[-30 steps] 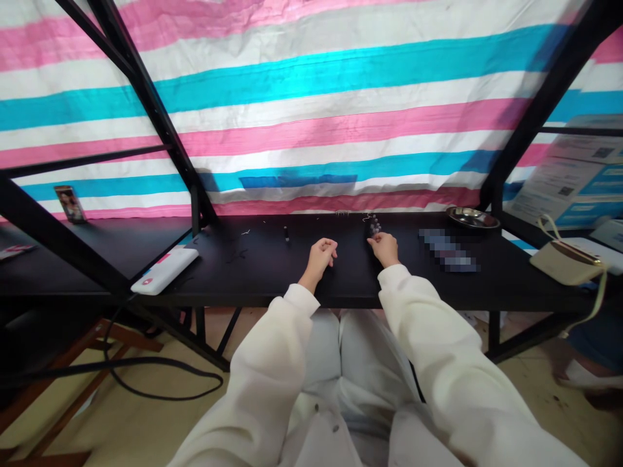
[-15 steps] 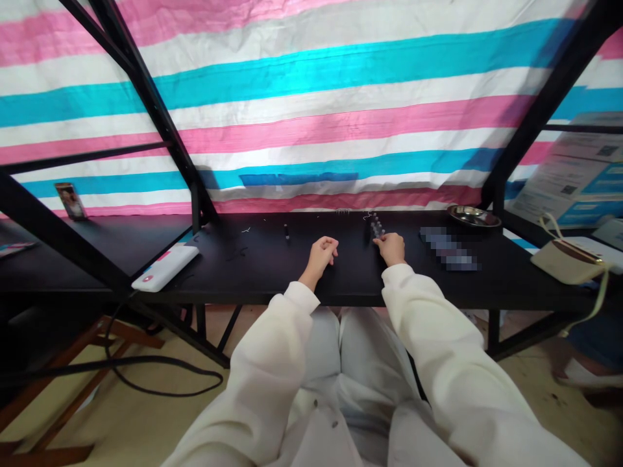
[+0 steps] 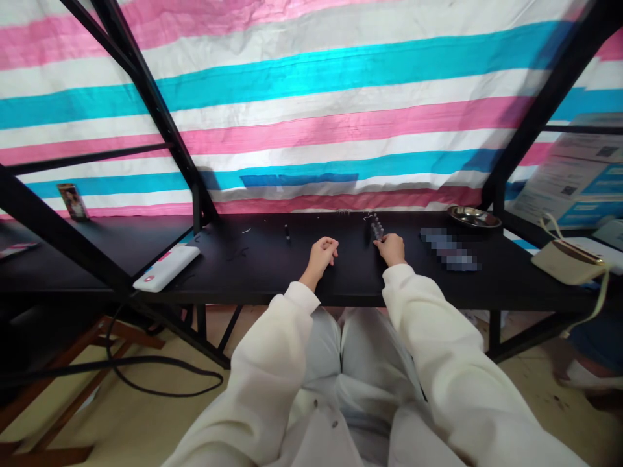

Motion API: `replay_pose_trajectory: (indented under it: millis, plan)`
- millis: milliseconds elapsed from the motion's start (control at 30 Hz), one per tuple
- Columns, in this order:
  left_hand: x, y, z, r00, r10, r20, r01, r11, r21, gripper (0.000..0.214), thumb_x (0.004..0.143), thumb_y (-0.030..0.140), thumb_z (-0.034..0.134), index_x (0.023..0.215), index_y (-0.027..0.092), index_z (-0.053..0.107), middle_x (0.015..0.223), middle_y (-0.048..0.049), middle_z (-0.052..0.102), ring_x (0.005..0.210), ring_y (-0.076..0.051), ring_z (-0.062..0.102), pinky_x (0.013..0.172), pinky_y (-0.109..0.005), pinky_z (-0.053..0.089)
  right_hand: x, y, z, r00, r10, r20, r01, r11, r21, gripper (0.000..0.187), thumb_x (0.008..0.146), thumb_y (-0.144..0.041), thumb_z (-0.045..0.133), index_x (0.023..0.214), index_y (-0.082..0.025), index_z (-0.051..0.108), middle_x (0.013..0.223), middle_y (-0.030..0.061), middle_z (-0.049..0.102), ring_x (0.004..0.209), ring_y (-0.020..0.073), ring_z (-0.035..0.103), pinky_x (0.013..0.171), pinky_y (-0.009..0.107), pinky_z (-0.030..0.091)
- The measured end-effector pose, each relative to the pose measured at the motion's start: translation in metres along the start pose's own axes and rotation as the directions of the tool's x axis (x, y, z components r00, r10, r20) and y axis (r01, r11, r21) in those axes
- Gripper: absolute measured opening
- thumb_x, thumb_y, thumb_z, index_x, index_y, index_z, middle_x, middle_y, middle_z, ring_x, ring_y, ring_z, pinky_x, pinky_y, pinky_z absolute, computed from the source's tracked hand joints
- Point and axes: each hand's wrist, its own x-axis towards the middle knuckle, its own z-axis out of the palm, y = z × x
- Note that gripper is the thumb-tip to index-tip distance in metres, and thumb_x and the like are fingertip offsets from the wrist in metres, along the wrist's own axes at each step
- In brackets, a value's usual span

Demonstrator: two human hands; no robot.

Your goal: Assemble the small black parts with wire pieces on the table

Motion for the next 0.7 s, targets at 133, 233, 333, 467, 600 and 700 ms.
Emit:
replay_pose_trajectory:
  millis: [133, 233, 333, 467, 600, 700]
  plan:
    - [0.001, -0.002, 0.001, 0.997, 0.043, -0.064, -0.04, 0.999, 0.036, 0.016, 0.075, 0.032, 0.055, 0.074, 0.016, 0.053, 0.052, 0.0044, 0.052, 0.033, -0.004, 0.039, 0.037, -0.018, 0.027, -0.009, 0.0, 0.0, 0.998, 0.014, -0.057, -0.012, 0.999, 0.036, 0.025, 0.077, -0.026, 0.057, 0.096, -0.009, 0.06, 0.087, 0.0185, 0.065, 0.084, 0.0261, 0.062, 0.074, 0.033, 0.044]
    - [0.003, -0.005, -0.009, 0.991, 0.077, -0.113, -0.062, 0.989, 0.134, 0.014, 0.074, 0.027, 0.054, 0.084, 0.017, 0.055, 0.053, 0.0048, 0.052, 0.035, -0.006, 0.04, 0.038, -0.019, 0.03, -0.016, 0.0, -0.001, 0.995, 0.02, -0.099, -0.009, 0.994, 0.11, 0.025, 0.077, -0.022, 0.052, 0.099, -0.011, 0.054, 0.085, 0.0148, 0.065, 0.081, 0.0243, 0.061, 0.073, 0.032, 0.042]
    - [0.011, -0.005, -0.038, 0.973, 0.123, -0.193, -0.063, 0.955, 0.291, 0.023, 0.074, 0.023, 0.052, 0.097, 0.018, 0.055, 0.057, 0.0045, 0.053, 0.039, -0.008, 0.044, 0.043, -0.02, 0.035, -0.02, -0.002, -0.004, 0.991, 0.007, -0.133, 0.017, 0.984, 0.179, 0.022, 0.076, -0.021, 0.048, 0.096, -0.014, 0.052, 0.078, 0.0108, 0.064, 0.077, 0.0233, 0.06, 0.071, 0.031, 0.041]
    - [0.028, 0.004, -0.09, 0.892, 0.159, -0.423, 0.062, 0.885, 0.462, 0.05, 0.071, 0.017, 0.055, 0.12, 0.018, 0.045, 0.067, 0.001, 0.059, 0.053, -0.012, 0.054, 0.058, -0.024, 0.043, -0.023, -0.007, -0.008, 0.986, 0.011, -0.165, 0.027, 0.974, 0.224, 0.02, 0.077, -0.022, 0.045, 0.095, -0.016, 0.052, 0.076, 0.0086, 0.064, 0.076, 0.0221, 0.059, 0.071, 0.03, 0.04]
    - [0.043, 0.015, -0.125, 0.91, 0.133, -0.392, 0.156, 0.768, 0.622, 0.076, 0.069, 0.016, 0.06, 0.137, 0.015, 0.027, 0.073, -0.0023, 0.062, 0.064, -0.018, 0.06, 0.071, -0.031, 0.045, -0.025, -0.012, -0.011, 0.982, 0.015, -0.19, 0.03, 0.972, 0.234, 0.02, 0.079, -0.027, 0.045, 0.095, -0.018, 0.052, 0.077, 0.0066, 0.064, 0.077, 0.021, 0.059, 0.071, 0.029, 0.039]
    - [0.048, 0.019, -0.134, 0.972, 0.086, -0.221, 0.125, 0.605, 0.786, 0.079, 0.071, 0.021, 0.063, 0.14, 0.021, 0.026, 0.078, -0.0051, 0.063, 0.076, -0.024, 0.063, 0.076, -0.036, 0.043, -0.026, -0.012, -0.011, 0.983, -0.011, -0.184, 0.056, 0.969, 0.24, 0.019, 0.08, -0.032, 0.045, 0.092, -0.019, 0.053, 0.075, 0.0053, 0.064, 0.076, 0.0208, 0.058, 0.07, 0.029, 0.038]
